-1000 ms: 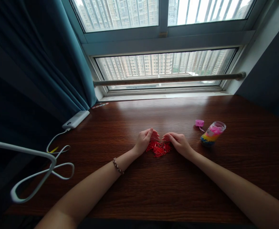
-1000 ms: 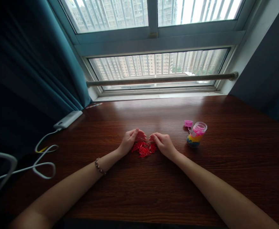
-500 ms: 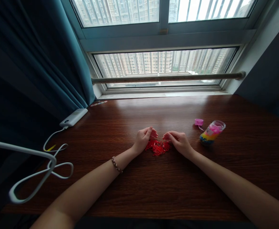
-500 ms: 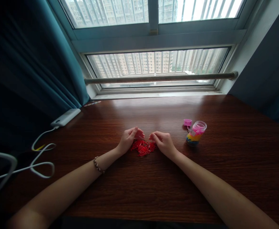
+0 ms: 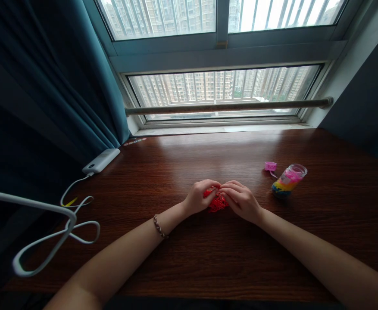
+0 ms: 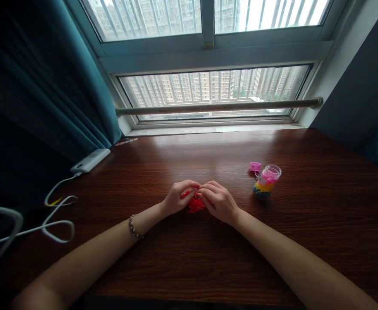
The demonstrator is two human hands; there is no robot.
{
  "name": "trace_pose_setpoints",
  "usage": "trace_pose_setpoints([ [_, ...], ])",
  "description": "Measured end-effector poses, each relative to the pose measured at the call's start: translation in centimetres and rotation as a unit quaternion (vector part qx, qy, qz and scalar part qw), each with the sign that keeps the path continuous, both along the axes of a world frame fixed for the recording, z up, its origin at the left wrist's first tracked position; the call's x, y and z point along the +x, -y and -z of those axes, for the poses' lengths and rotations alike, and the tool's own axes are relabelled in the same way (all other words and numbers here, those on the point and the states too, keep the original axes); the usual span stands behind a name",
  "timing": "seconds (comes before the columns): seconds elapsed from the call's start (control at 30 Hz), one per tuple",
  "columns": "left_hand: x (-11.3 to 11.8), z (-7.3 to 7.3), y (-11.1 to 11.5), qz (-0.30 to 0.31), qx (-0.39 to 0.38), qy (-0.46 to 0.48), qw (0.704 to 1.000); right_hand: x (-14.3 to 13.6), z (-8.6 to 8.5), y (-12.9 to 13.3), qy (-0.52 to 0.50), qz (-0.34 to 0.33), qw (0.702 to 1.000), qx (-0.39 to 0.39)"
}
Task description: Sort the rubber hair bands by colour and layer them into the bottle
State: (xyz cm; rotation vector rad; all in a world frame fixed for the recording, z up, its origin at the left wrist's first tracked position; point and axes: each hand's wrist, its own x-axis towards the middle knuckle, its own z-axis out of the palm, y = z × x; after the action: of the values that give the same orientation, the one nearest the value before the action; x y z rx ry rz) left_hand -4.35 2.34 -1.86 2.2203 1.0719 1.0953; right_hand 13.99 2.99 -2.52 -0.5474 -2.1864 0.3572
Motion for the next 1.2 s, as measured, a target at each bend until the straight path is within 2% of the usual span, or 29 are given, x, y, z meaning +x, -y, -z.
trace_pose_setpoints([
  [0.53,-0.03,0.32,-0.43,-0.019,-0.022,0.016,0.999,0.17,-0.25,0.15,0.002,0.000,1.000,0.000],
  [0.9,-0.21,-0.21,-0.17,0.024,-0.025,0.014,0.999,0.29,-0.24,0.20,0.013,-0.021,1.000,0.013],
  [1.2,-0.25,-0.33,-0.08,0.020,-0.038,0.021,0.999,0.23,-0.47,0.38,0.015,-0.018,1.000,0.017],
])
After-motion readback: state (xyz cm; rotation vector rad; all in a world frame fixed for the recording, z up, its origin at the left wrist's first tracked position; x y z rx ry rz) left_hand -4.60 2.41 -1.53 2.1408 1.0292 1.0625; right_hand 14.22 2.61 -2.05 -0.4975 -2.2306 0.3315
